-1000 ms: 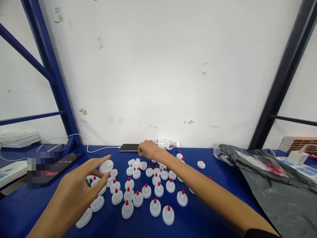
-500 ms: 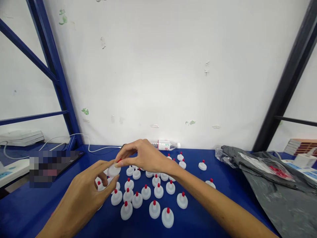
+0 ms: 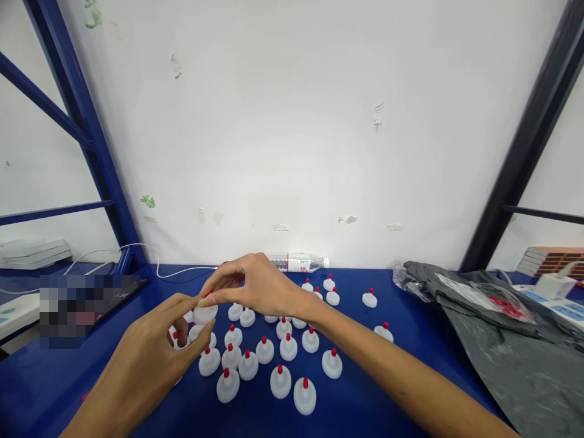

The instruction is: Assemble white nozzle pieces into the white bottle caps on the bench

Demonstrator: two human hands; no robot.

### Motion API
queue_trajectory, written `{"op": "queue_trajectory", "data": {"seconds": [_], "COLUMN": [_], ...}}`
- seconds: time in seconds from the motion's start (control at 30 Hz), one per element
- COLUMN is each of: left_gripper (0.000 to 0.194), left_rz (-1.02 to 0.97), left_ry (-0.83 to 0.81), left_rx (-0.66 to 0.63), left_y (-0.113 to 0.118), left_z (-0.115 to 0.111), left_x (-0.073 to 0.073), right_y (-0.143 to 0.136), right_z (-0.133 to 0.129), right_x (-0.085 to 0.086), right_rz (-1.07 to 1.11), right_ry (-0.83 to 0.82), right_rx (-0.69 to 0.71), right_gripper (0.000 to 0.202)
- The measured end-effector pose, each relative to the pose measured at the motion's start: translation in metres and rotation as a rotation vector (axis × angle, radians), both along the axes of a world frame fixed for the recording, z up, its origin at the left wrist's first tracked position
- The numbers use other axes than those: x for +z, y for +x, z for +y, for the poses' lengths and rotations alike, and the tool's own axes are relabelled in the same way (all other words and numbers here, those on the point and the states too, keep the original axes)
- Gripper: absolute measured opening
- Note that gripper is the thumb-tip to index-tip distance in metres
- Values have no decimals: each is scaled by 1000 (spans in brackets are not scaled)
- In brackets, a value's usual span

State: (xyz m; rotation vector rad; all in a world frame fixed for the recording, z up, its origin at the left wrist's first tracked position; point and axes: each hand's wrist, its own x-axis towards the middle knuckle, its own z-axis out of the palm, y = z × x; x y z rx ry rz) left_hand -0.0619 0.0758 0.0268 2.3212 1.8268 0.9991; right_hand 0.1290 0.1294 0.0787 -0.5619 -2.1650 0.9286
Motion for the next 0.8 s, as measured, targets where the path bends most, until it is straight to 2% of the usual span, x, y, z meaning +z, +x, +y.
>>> {"op": "queue_trajectory", "data": {"seconds": [0.1,0.27,0.43,0.53,0.6,0.67,0.8], "left_gripper": [31,38,38,47,54,53,45], "left_rz": [17,14,27,-19,-57,-64,-47], "left_ry": [4,47,42,42,38,25,44], "left_rx": [-2,-14,-7,6,14,26,19], "left_y": [0,-1,-1,-1,-2,-4,-10], "left_z": [3,5,7,8,7,5,4], "left_x": [-4,-9,-10,-10,-8,-6,-5], "right_y": [0,3,1,4,10,18,32], "right_z": [-1,0,1,8,19,35,68], "right_x": [1,1,-3,-3,-5,-12,-40], "right_rz": [-31,-78,-72,-87,-152,-271,-460], "right_ry": [38,143,104,106,165,246,270], "right_rx": [-21,-82,-32,-46,-138,-284,-468], "right_gripper": [10,9,10,11,15,16,10]}}
